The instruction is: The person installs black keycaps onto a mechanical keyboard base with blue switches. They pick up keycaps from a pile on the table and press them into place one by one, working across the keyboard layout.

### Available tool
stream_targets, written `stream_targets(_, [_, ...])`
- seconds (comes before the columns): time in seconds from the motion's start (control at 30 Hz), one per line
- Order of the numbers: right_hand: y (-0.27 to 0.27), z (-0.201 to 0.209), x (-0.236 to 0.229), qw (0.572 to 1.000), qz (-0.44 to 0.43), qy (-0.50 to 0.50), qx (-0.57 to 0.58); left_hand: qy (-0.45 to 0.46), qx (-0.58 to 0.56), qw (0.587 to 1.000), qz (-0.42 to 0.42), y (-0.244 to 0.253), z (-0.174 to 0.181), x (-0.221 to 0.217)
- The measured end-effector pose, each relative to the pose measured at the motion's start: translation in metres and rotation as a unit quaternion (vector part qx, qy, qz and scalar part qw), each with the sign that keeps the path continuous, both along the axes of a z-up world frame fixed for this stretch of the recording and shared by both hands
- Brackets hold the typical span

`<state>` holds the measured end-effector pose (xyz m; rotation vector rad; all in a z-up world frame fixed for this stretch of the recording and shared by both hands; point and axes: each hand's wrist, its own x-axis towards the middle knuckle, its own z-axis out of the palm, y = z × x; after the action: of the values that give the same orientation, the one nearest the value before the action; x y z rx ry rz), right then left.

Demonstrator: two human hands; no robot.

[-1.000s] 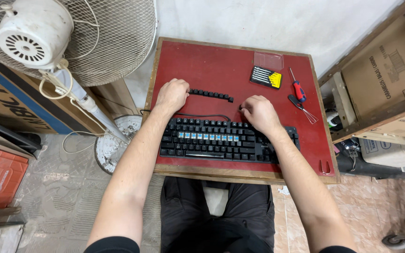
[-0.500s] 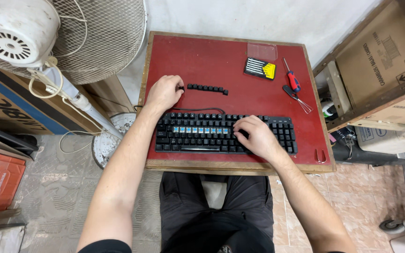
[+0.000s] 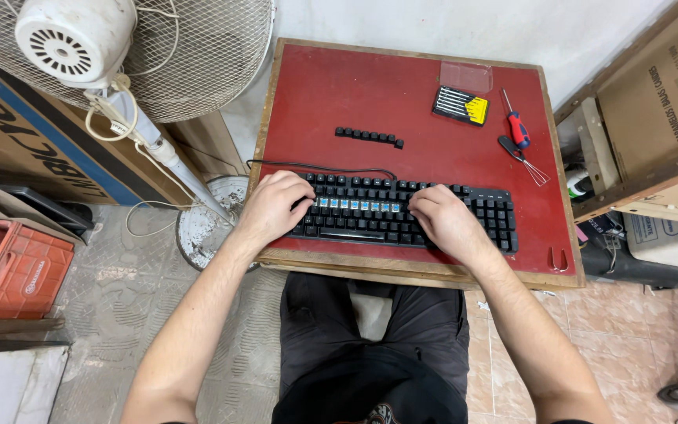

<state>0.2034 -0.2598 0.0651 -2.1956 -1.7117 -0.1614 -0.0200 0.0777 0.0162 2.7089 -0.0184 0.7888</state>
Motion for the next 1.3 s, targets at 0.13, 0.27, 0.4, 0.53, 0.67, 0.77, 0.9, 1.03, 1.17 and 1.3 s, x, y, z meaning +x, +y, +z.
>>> stream_targets(0.13, [-0.003, -0.001, -0.002, 1.0, -0.016, 0.0, 0.004, -0.02, 0.019, 1.0, -0.005, -0.003, -0.007, -0.002])
stream_targets(0.27, [-0.002, 0.002, -0.003, 1.0, -0.022, -0.009, -0.002, -0.037, 0.028, 0.999, 0.0, -0.008, -0.008, -0.007])
stream_targets(0.4, [-0.001, -0.01, 0.0, 0.996, -0.013, -0.089, 0.007, -0.084, 0.053, 0.995, 0.021, -0.013, -0.019, -0.007])
stream_targets(0.53, [0.001, -0.022, 0.005, 0.992, -0.001, -0.121, 0.025, -0.108, 0.049, 0.993, 0.024, -0.015, -0.02, -0.005])
stream_targets(0.67, [-0.001, -0.028, 0.007, 0.99, -0.017, -0.131, 0.041, -0.103, 0.073, 0.992, 0.027, -0.015, -0.021, -0.007])
stream_targets(0.77, [-0.002, -0.026, 0.006, 0.991, -0.027, -0.122, 0.041, -0.092, 0.101, 0.99, 0.032, -0.013, -0.015, -0.007])
stream_targets(0.9, [-0.005, -0.009, 0.001, 0.994, -0.034, -0.092, 0.048, -0.076, 0.072, 0.994, 0.039, -0.018, -0.015, -0.013])
stream_targets(1.03, [-0.003, -0.026, 0.006, 0.995, -0.026, -0.085, 0.04, -0.068, 0.092, 0.992, 0.055, -0.02, -0.009, -0.016])
stream_targets(1.17, [-0.002, -0.025, 0.004, 0.996, -0.033, -0.071, 0.053, -0.056, 0.068, 0.994, 0.064, -0.019, -0.012, -0.015])
stream_targets(1.3, [-0.001, -0.022, 0.004, 0.995, -0.031, -0.074, 0.063, -0.05, 0.072, 0.994, 0.067, -0.015, -0.014, -0.006])
